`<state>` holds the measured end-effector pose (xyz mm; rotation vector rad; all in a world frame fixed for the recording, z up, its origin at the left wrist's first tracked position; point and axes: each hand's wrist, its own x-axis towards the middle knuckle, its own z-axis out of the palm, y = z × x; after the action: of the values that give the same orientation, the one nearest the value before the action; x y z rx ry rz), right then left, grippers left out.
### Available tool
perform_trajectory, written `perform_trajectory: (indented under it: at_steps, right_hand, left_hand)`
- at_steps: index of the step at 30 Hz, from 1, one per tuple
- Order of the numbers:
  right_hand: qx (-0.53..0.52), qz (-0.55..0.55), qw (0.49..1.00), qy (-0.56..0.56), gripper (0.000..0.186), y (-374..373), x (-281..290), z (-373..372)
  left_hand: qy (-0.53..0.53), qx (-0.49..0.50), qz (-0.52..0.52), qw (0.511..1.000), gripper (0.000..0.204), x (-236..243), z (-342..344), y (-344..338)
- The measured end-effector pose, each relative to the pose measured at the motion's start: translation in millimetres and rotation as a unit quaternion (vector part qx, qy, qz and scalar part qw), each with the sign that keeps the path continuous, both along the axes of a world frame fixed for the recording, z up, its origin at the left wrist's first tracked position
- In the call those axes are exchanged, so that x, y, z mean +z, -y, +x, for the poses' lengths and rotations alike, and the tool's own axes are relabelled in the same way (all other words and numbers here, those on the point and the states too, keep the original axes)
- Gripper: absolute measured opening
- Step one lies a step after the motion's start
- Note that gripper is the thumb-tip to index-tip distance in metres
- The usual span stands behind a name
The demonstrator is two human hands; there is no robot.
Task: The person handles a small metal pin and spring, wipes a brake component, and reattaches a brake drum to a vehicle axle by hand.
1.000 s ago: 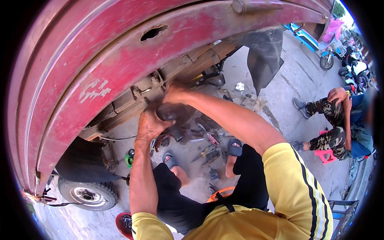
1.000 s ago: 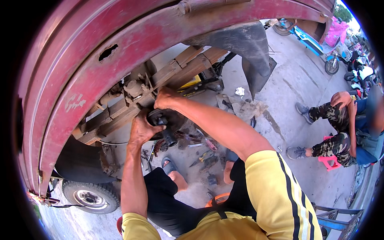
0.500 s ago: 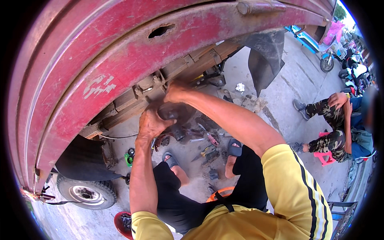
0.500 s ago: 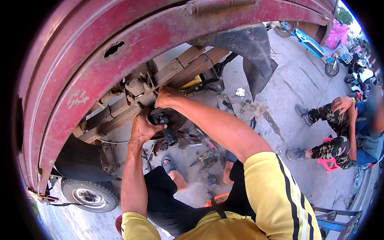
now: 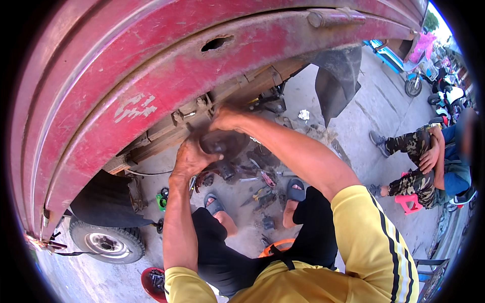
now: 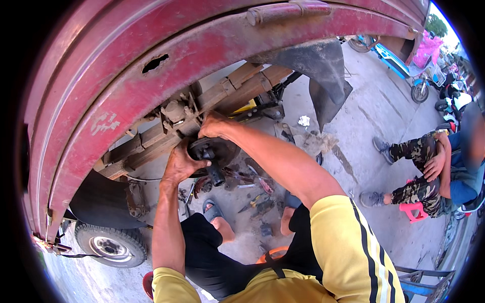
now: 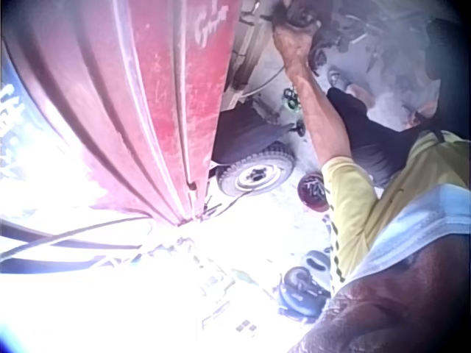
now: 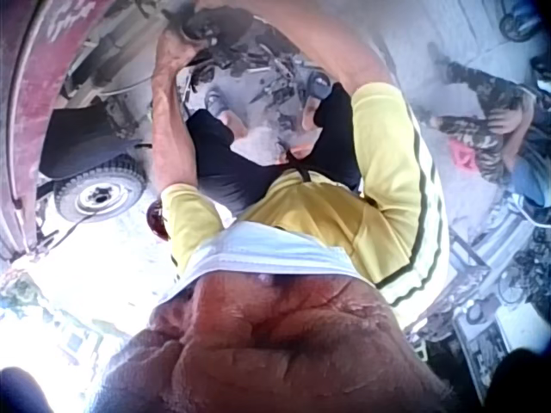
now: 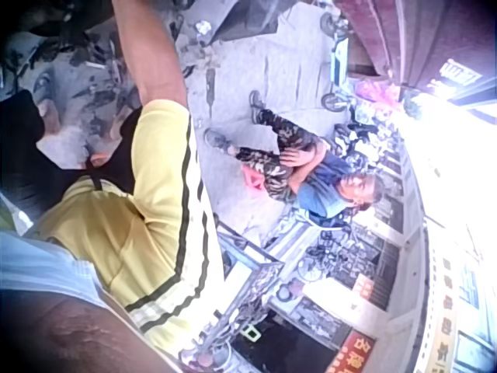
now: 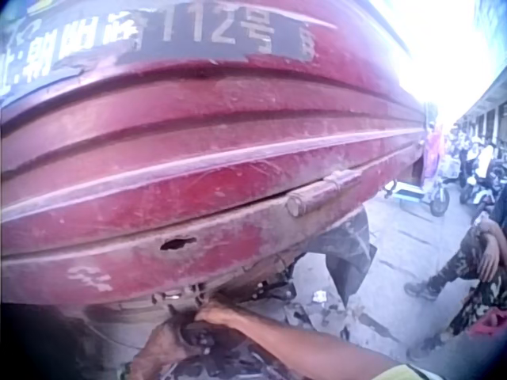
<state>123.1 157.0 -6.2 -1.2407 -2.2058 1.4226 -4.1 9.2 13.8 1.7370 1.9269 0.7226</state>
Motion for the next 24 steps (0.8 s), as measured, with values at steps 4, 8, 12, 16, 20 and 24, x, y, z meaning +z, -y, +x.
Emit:
perform_trajectory:
  at_steps: [4, 8, 12, 16, 20, 24]
  right_hand:
    - [0.011, -0.017, 1.0, 0.008, 0.037, -6, -2, 3]
    - [0.06, 0.066, 0.99, 0.106, 0.04, -3, 15, -7]
    - [0.047, 0.038, 0.994, 0.087, 0.041, -5, 9, -3]
    - [0.02, -0.008, 0.994, 0.103, 0.033, 0, 7, 0]
    - [-0.02, -0.038, 0.991, 0.13, 0.036, 22, 31, -5]
    - [-0.033, -0.023, 0.996, 0.076, 0.039, 9, 2, -1]
  left_hand:
    - [0.088, -0.026, -0.008, 0.996, 0.066, 5, 1, 0]
    - [0.152, -0.003, -0.041, 0.988, 0.072, -7, -17, 1]
    - [0.117, 0.004, -0.017, 0.993, 0.081, -9, -14, 2]
    - [-0.033, -0.008, 0.014, 0.999, 0.085, 2, 1, 8]
    - [-0.068, 0.03, 0.036, 0.997, 0.085, 6, 4, 14]
    - [-0.074, 0.027, 0.061, 0.995, 0.082, -3, 9, 11]
